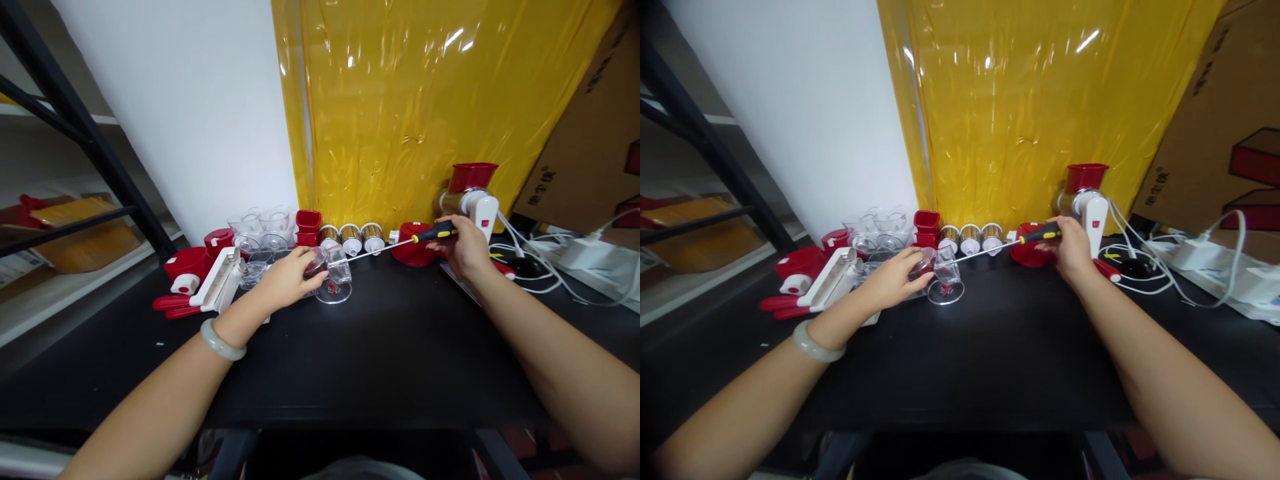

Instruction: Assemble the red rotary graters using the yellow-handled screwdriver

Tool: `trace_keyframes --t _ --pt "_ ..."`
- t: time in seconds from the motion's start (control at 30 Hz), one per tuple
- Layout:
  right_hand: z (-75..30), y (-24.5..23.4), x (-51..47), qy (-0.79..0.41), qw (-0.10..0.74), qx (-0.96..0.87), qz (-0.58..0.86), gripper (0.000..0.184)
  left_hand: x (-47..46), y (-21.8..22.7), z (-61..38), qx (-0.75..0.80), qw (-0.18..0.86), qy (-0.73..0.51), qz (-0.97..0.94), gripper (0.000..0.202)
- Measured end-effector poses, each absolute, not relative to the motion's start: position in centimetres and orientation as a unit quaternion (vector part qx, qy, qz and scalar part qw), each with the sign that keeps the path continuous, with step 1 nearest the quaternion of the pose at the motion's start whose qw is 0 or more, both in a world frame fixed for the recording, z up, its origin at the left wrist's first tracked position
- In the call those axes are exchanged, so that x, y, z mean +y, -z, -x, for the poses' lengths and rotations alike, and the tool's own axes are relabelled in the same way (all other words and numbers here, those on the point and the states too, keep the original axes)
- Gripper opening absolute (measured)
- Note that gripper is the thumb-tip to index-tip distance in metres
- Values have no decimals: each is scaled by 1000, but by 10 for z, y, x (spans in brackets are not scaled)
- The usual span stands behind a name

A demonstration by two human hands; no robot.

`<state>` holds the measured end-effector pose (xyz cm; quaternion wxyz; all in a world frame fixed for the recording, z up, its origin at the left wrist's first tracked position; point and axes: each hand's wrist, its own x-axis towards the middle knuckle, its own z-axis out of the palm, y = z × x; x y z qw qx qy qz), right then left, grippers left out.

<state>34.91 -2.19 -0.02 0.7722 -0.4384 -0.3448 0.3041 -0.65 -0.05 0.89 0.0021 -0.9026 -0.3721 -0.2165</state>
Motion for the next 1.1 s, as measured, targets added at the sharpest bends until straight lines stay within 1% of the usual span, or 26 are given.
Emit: trace_keyframes --t 0.07,0.17,0.27,0.37,0.5,0.73,0.83,0.93,1.1 --pt "-349 2 -22 -287 768 -361 444 16 -1 -9 6 -368 4 217 904 34" --pt "-350 4 -20 -256 761 -405 437 27 -1 -8 7 -365 6 220 905 35" --pt "-352 4 -19 -283 755 -380 453 31 0 -8 7 -366 2 222 904 34" --pt "-353 2 -19 -324 754 -342 458 28 1 -8 7 -368 0 220 904 34" --pt "-352 3 -20 -304 768 -354 438 19 -1 -9 7 -372 4 215 903 35" --pt "-355 7 -14 -250 757 -400 452 28 -1 -9 8 -373 9 210 904 36" --pt "-354 6 -16 -275 757 -371 463 29 -2 -10 7 -372 7 210 904 35" --pt "-352 4 -19 -299 766 -361 440 26 -2 -10 7 -374 3 212 903 33" --pt "-353 4 -18 -289 768 -366 439 18 0 -9 8 -368 0 221 903 31"
